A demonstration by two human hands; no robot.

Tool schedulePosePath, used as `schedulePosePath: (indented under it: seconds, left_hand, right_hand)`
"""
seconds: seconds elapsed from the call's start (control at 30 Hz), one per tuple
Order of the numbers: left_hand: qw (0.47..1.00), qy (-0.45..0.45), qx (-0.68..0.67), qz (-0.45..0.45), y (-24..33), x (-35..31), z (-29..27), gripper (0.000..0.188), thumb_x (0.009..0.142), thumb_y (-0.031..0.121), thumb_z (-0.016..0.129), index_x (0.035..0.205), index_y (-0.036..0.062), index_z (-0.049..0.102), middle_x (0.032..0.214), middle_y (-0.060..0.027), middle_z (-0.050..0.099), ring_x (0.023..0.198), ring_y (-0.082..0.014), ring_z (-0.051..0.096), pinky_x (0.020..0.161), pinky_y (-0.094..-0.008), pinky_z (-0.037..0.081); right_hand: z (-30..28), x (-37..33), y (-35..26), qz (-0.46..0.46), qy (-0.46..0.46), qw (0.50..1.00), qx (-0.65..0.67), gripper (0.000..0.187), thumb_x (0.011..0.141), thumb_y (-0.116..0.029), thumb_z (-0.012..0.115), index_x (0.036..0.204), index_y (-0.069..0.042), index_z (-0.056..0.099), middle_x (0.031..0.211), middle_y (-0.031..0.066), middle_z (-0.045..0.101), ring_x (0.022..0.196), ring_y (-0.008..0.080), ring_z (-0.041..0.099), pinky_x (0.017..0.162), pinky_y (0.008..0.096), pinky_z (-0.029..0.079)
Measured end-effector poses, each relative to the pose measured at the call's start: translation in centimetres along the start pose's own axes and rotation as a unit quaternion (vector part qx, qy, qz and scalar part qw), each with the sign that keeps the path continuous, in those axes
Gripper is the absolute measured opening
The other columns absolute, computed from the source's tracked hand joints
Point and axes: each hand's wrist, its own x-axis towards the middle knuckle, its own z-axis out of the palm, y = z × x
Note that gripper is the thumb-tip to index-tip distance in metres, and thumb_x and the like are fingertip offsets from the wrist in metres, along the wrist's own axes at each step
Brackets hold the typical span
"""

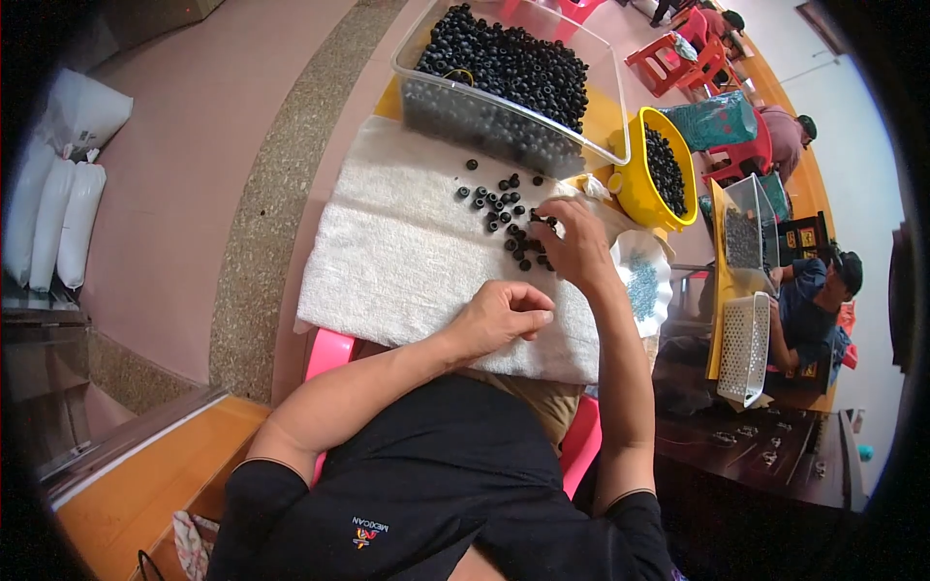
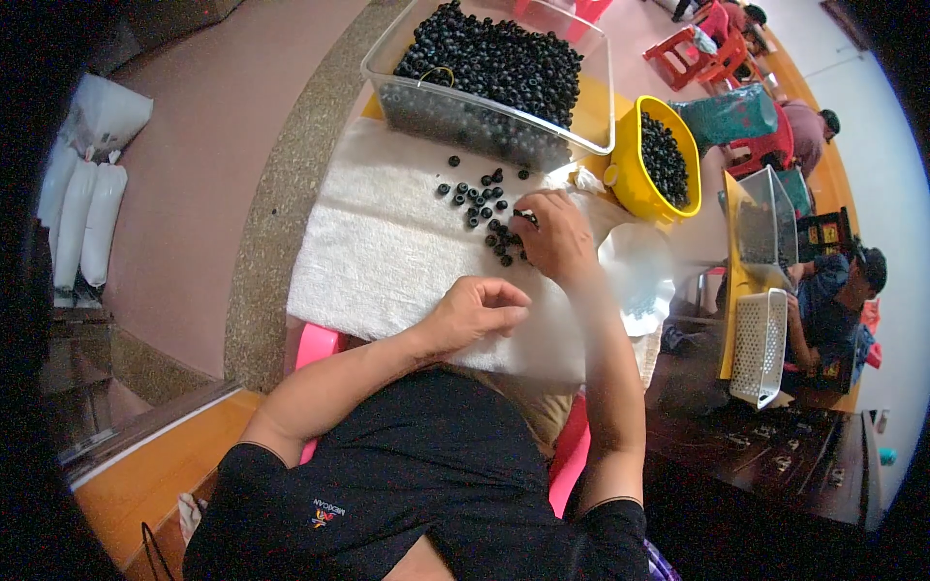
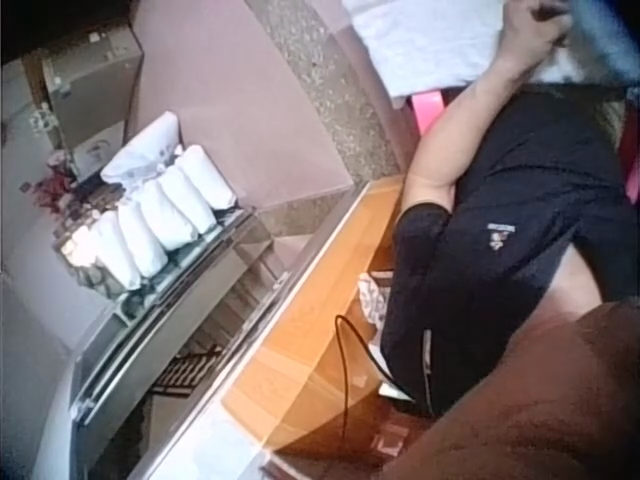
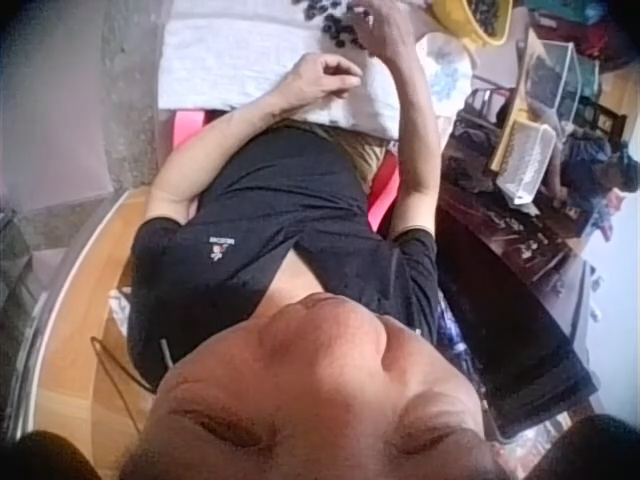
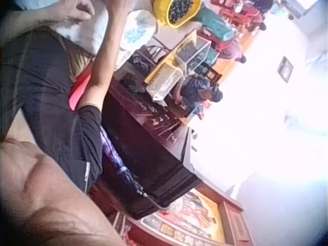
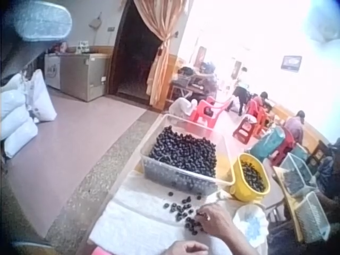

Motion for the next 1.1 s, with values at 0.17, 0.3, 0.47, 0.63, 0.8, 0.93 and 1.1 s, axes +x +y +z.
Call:
schedulePosePath:
  seconds: [0.17,0.3,0.47,0.63,0.8,0.93,1.1]
  left_hand:
    - [1.000,0.000,0.006,0.001,0.1,-0.1,0.1,0.021,0.092,0.013,0.069,0.108,-0.0009,0.067,0.087,-0.0026,0.068,0.074,-0.0085,0.061,0.069,-0.0246,0.051]
    - [1.000,0.004,0.006,0.009,-0.1,-0.1,0.1,0.022,0.092,0.015,0.069,0.109,-0.0004,0.067,0.088,-0.0026,0.068,0.074,-0.0084,0.062,0.069,-0.0245,0.052]
    - [1.000,0.002,-0.010,0.007,-0.3,-0.1,0.1,0.022,0.092,0.014,0.069,0.109,-0.0001,0.067,0.089,-0.0021,0.068,0.075,-0.0082,0.063,0.071,-0.0242,0.053]
    - [1.000,0.001,-0.015,0.023,-0.4,0.0,0.1,0.021,0.092,0.012,0.070,0.109,0.0002,0.067,0.089,-0.0014,0.068,0.076,-0.0081,0.063,0.071,-0.0239,0.054]
    - [1.000,0.001,-0.017,0.019,-0.3,0.0,0.1,0.021,0.092,0.012,0.070,0.109,0.0005,0.068,0.089,-0.0010,0.068,0.076,-0.0082,0.062,0.072,-0.0237,0.053]
    - [0.999,0.002,-0.023,0.033,-0.5,0.1,-0.1,0.022,0.092,0.012,0.070,0.111,0.0004,0.067,0.090,-0.0010,0.068,0.077,-0.0077,0.062,0.072,-0.0235,0.053]
    - [0.999,0.009,-0.022,0.027,0.0,-0.1,0.3,0.024,0.093,0.011,0.068,0.113,-0.0009,0.067,0.092,-0.0014,0.068,0.078,-0.0071,0.061,0.073,-0.0231,0.052]
  right_hand:
    - [-0.3,-2.8,-0.1,0.109,0.081,0.966,0.219,0.017,0.085,-0.003,0.072,0.101,0.000,0.070,0.095,0.0117,0.071,0.084,0.0167,0.069,0.074,0.0290,0.054]
    - [-0.9,-4.5,-0.6,0.153,0.058,0.949,0.269,0.017,0.086,0.000,0.071,0.102,0.001,0.069,0.095,0.0100,0.070,0.084,0.0144,0.066,0.074,0.0266,0.053]
    - [-1.2,-6.5,-0.8,0.170,0.073,0.895,0.405,0.018,0.084,0.010,0.068,0.101,0.003,0.070,0.095,0.0083,0.067,0.088,0.0139,0.061,0.076,0.0251,0.050]
    - [-1.4,-7.5,-1.2,0.171,0.083,0.880,0.435,0.014,0.084,0.010,0.069,0.097,0.004,0.070,0.094,0.0077,0.066,0.088,0.0134,0.062,0.076,0.0249,0.050]
    - [-0.9,-8.7,-1.5,0.230,0.084,0.839,0.487,0.012,0.085,0.009,0.070,0.096,0.003,0.070,0.095,0.0076,0.066,0.088,0.0133,0.064,0.079,0.0262,0.055]
    - [-1.2,-9.4,-2.2,0.279,0.066,0.805,0.520,0.014,0.088,0.006,0.069,0.101,0.003,0.070,0.100,0.0080,0.067,0.092,0.0136,0.065,0.082,0.0273,0.056]
    - [-1.2,-9.8,-3.5,0.232,0.042,0.853,0.466,0.018,0.091,0.005,0.065,0.109,0.002,0.069,0.106,0.0067,0.065,0.095,0.0129,0.063,0.081,0.0236,0.051]
